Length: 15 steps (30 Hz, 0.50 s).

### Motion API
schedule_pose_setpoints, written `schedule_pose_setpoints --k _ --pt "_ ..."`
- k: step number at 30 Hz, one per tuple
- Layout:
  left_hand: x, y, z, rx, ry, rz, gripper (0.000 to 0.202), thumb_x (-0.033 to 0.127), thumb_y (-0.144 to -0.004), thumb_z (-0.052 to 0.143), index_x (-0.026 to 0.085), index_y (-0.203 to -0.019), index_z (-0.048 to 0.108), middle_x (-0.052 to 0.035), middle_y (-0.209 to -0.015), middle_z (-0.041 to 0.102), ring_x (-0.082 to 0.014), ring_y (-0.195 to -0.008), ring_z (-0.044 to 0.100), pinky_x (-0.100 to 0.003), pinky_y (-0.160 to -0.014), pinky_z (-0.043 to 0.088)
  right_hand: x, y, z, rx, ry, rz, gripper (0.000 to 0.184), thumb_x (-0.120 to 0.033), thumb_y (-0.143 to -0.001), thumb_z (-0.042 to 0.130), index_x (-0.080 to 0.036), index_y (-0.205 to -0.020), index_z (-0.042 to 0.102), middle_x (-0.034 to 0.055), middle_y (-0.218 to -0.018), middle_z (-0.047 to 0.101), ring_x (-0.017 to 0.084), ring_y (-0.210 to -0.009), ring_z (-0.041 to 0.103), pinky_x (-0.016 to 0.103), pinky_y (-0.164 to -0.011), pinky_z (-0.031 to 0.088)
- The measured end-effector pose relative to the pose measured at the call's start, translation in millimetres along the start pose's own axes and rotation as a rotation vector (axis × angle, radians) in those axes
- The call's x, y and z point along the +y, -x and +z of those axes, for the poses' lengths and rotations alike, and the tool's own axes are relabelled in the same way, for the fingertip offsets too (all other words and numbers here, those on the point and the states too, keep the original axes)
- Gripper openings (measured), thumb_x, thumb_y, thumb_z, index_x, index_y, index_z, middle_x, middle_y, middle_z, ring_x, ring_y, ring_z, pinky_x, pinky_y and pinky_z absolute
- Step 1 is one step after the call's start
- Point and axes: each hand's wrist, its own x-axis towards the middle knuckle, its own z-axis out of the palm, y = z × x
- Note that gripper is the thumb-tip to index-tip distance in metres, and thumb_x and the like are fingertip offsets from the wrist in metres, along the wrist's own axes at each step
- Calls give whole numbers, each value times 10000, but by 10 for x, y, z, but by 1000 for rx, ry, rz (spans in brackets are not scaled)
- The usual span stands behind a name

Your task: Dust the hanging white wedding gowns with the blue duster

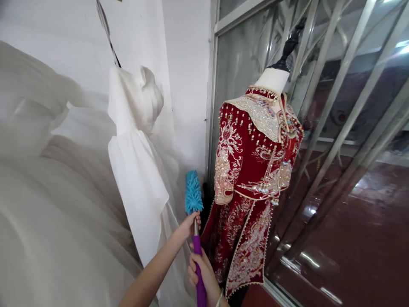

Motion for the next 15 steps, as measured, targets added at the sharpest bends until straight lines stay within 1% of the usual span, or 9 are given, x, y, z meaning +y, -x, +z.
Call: schedule_pose_setpoints --k 3,5,7,8,9,11,13,15 --pt "461 175 399 -61 63 74 139 224 -759 568 185 -677 462 89 -477 383 -45 -394 370 -171 -417 279 -304 82 279 -67 25 -102 467 -365 -673 661 -208 -1074 480 -152 -425 439 -1 -266 270 141 -287 194" --pt "738 366 619 -159 140 125 115 177 -746 575 183 -711 466 102 -488 356 -26 -384 348 -148 -406 269 -478 131 442 -123 54 -142 456 -347 -713 631 -217 -1114 457 -150 -435 433 2 -264 282 137 -286 219" --pt "963 576 770 -269 212 174 131 150 -735 586 177 -719 460 110 -494 334 -10 -375 328 -129 -393 257 -610 160 567 -176 98 -159 471 -340 -733 613 -216 -1151 434 -149 -434 428 5 -256 287 138 -280 226" --pt "1050 675 813 -312 238 199 139 142 -733 590 175 -720 456 114 -495 325 -6 -371 321 -123 -387 251 -655 166 613 -202 119 -156 483 -342 -739 607 -214 -1168 424 -148 -433 427 6 -253 287 136 -276 220" --pt "1119 764 834 -340 252 225 144 138 -734 593 174 -721 454 116 -495 317 -3 -369 316 -119 -380 246 -683 169 647 -224 142 -152 489 -347 -747 600 -210 -1179 417 -147 -433 425 6 -253 288 133 -275 214" --pt "1199 902 816 -367 269 277 151 131 -738 590 174 -719 446 120 -494 302 -1 -364 308 -115 -371 240 -688 167 686 -254 192 -146 492 -361 -763 586 -204 -1195 409 -143 -436 426 3 -258 293 125 -275 201" --pt "1212 982 732 -357 278 320 158 122 -743 582 174 -712 436 122 -494 291 1 -356 291 -115 -362 233 -634 165 694 -269 247 -147 487 -365 -780 569 -206 -1209 400 -141 -442 428 3 -263 298 120 -277 206" --pt "1173 1012 607 -317 288 332 171 118 -749 571 174 -693 420 123 -493 279 3 -349 273 -115 -354 224 -546 166 681 -268 292 -135 474 -361 -795 551 -211 -1215 391 -143 -445 425 5 -266 297 118 -279 217"
